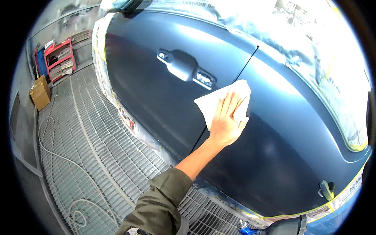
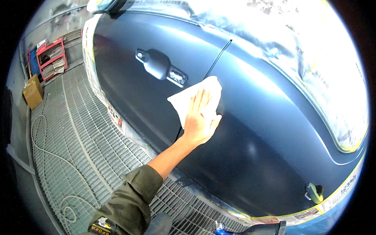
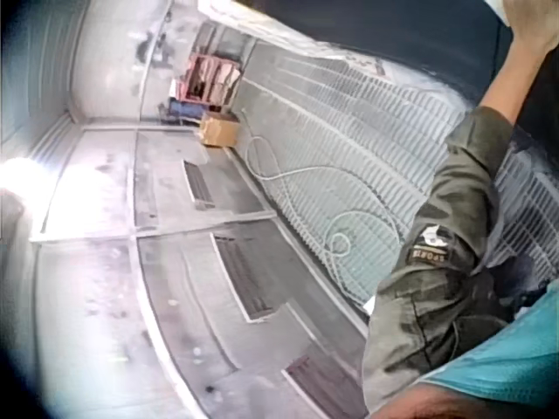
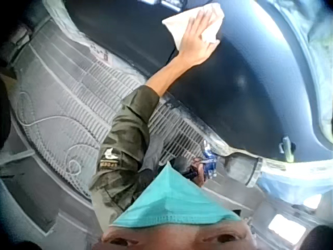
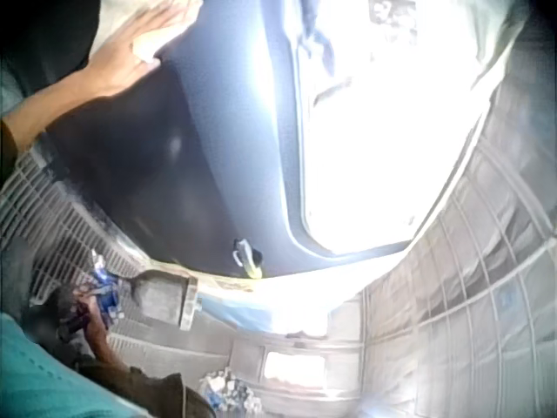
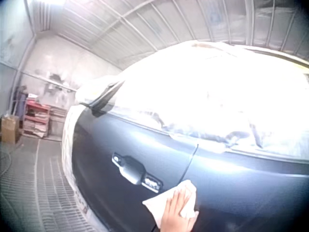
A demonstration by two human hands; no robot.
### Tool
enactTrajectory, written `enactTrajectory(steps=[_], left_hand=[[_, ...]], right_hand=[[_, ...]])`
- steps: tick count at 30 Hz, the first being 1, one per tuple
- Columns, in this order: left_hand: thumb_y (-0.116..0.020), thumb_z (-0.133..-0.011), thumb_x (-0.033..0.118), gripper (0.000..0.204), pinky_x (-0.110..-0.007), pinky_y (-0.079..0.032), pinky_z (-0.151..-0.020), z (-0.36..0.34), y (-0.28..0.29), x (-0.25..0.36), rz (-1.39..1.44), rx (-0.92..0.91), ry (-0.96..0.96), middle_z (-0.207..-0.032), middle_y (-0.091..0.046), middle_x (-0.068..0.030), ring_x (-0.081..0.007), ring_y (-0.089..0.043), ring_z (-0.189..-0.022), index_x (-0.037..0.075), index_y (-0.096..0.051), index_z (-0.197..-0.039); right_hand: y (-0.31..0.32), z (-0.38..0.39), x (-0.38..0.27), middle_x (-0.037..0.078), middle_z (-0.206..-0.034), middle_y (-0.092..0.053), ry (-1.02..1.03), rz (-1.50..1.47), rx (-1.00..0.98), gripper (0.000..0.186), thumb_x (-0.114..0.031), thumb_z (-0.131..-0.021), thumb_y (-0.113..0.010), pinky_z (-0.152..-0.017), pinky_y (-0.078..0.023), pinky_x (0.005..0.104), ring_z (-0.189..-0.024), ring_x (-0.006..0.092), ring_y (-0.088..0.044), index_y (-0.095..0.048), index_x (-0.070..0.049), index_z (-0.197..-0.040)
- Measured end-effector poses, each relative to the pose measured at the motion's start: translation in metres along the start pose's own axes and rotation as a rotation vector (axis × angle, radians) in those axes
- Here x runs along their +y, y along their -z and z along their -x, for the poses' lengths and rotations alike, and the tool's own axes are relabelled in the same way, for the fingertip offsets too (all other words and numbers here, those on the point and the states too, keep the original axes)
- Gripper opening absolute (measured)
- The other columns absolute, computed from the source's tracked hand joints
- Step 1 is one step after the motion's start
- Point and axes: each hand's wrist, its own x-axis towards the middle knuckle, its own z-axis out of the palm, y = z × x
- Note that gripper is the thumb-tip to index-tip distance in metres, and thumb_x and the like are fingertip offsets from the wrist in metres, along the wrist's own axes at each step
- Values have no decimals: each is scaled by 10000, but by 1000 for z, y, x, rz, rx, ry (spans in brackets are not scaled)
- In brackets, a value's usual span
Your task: The person wipes the rear quarter panel and door of a blue car with a white cloth, then uses a spray gun to apply a coat of paint. The surrounding areas are masked with newspaper and tape.
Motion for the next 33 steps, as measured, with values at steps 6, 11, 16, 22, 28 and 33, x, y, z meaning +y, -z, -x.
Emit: enactTrajectory(steps=[6, 11, 16, 22, 28, 33], left_hand=[[-519, -814, 227, 643, -440, -145, -1194, -41, 43, -35, -271, -394, -538, -1523, -359, -47, -242, -274, -1438, 158, -412, -1444], [-481, -830, 200, 634, -480, -168, -1179, -75, 100, -107, -542, -564, -728, -1521, -345, -46, -271, -279, -1423, 210, -397, -1458], [-647, -759, 125, 731, -465, -213, -1158, -184, 138, -118, -351, -415, -314, -1473, -380, -151, -341, -297, -1395, 102, -386, -1442], [-548, -894, 432, 681, -433, -118, -1186, -202, 84, -86, -373, -648, -681, -1537, -302, -61, -265, -225, -1438, 144, -332, -1472], [-546, -851, 312, 595, -389, -179, -1173, -172, 52, -60, -40, -765, -1140, -1493, -387, -19, -158, -287, -1408, 131, -448, -1410], [-505, -852, 168, 542, -329, -294, -1141, -73, 49, -117, 252, -995, -1162, -1429, -469, -61, -183, -414, -1338, 69, -472, -1384]], right_hand=[[-49, 45, -83, 85, -976, -629, -75, -14, 63, 241, -300, -941, -578, -703, -509, 297, -777, 169, -603, -604, -69, -1004], [-89, 87, -110, 87, -1029, -610, -119, -50, 65, 221, -289, -948, -572, -698, -512, 302, -773, 158, -596, -567, -79, -1017], [-121, 119, -88, 109, -1051, -578, -36, -214, 137, 179, -227, -961, -553, -665, -510, 310, -757, 176, -587, -502, -85, -1057], [-194, 163, -32, 95, -1029, -593, 102, -265, 429, 119, -183, -981, -512, -644, -508, 296, -782, 178, -595, -515, -87, -1052], [-308, 173, -4, 53, -983, -614, 51, -295, 567, 184, -167, -983, -505, -800, -465, 288, -904, 151, -572, -618, -24, -1009], [-401, 154, 47, 10, -904, -625, -376, -632, 657, 258, -303, -961, -568, -664, -454, 262, -762, 110, -563, -637, -75, -1061]])
